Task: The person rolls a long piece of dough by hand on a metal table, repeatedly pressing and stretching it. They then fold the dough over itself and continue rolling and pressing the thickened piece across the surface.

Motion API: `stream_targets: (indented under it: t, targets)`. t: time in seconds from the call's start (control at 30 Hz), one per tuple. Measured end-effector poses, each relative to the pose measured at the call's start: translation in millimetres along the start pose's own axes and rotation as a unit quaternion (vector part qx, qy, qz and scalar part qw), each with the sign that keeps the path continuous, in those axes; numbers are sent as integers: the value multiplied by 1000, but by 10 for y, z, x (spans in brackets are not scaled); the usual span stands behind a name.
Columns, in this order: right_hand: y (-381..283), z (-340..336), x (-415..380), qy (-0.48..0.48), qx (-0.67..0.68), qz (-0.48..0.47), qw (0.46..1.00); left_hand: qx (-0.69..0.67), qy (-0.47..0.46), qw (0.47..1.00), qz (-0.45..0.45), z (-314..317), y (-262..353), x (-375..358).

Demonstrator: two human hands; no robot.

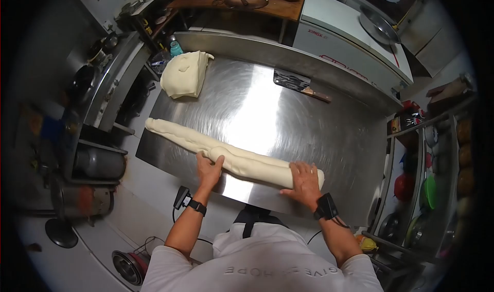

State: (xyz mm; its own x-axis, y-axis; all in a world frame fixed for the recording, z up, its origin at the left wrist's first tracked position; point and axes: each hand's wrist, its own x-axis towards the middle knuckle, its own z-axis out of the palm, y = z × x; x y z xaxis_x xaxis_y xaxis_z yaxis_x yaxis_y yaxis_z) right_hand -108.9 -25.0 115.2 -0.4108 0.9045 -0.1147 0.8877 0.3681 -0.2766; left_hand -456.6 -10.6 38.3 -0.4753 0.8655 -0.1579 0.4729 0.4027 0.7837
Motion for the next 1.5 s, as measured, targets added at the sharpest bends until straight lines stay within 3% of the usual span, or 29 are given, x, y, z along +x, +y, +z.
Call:
stream_targets:
  t: [0.03, 0.1, 0.13, 0.2, 0.23, 0.3, 0.37, 0.43, 0.5, 0.53, 0.6, 0.63, 0.73, 0.9, 0.97, 1.0, 1.03, 1.1, 1.17, 1.2, 1.23, 1.37, 1.43, 1.5]
  targets:
    - [-102, -28, 33, -7, -27, 24, 999, 3, 0, 1000, 3, -60, 130, -18]
    - [-337, 41, 184, 7, 5, -4, 1000, 165, 74, 960, 214, -183, 360, -68]
    - [-445, 90, 300, 23, 31, -36, 999, 169, 72, 958, 219, -172, 404, -8]
    - [-646, 387, 556, 36, 37, -52, 997, 248, 2, 893, 376, -146, 429, 104]
    - [-705, 442, 651, 46, 37, -71, 996, 253, -1, 890, 378, -109, 403, 147]
    - [-688, 375, 750, 3, 91, -52, 994, 117, -108, 904, 396, -9, 397, 270]
    - [-683, 284, 841, -41, 133, -32, 990, 140, -84, 902, 401, 78, 392, 373]
    - [-642, 224, 916, -48, 168, -26, 984, 212, -151, 894, 364, 97, 538, 430]
    - [-605, 292, 1013, -52, 169, -1, 984, 193, -84, 871, 444, 233, 348, 571]
    - [-574, 295, 1067, -63, 172, 6, 983, 224, -115, 861, 442, 251, 352, 663]
    - [-496, 205, 1290, -123, 181, 37, 975, 273, -94, 812, 507, 390, 182, 884]
    - [-473, 153, 1369, -180, 191, 63, 963, 257, -101, 828, 488, 414, 281, 933]
    - [-425, 177, 1532, -216, 194, 130, 948, 257, -95, 830, 486, 490, 474, 1056]
    - [-520, 281, 1372, -172, 183, 157, 955, 258, -130, 845, 449, 445, 555, 985]
    - [-606, 437, 1182, -44, 127, 106, 985, 254, -142, 823, 488, 420, 491, 949]
    - [-709, 376, 1077, -79, 129, 104, 983, 270, -229, 810, 467, 327, 511, 898]
    - [-814, 389, 960, -74, 127, 108, 983, 268, -228, 808, 473, 234, 552, 819]
    - [-1022, 565, 698, 119, 31, 66, 990, 281, -150, 771, 552, 102, 584, 648]
    - [-1164, 580, 597, 142, 23, 67, 987, 238, -197, 735, 604, 161, 460, 564]
    - [-1178, 594, 591, 160, 16, 67, 985, 166, -195, 764, 593, 216, 388, 447]
    - [-1138, 618, 611, 162, 15, 68, 984, 92, -191, 788, 577, 247, 419, 334]
    - [-818, 636, 829, 121, 39, 65, 990, 102, -199, 807, 546, 470, 656, 369]
    - [-638, 446, 1063, -6, 136, 81, 987, 144, -211, 805, 535, 657, 700, 546]
    - [-483, 390, 1267, -42, 157, 113, 980, 144, -181, 818, 527, 845, 761, 672]
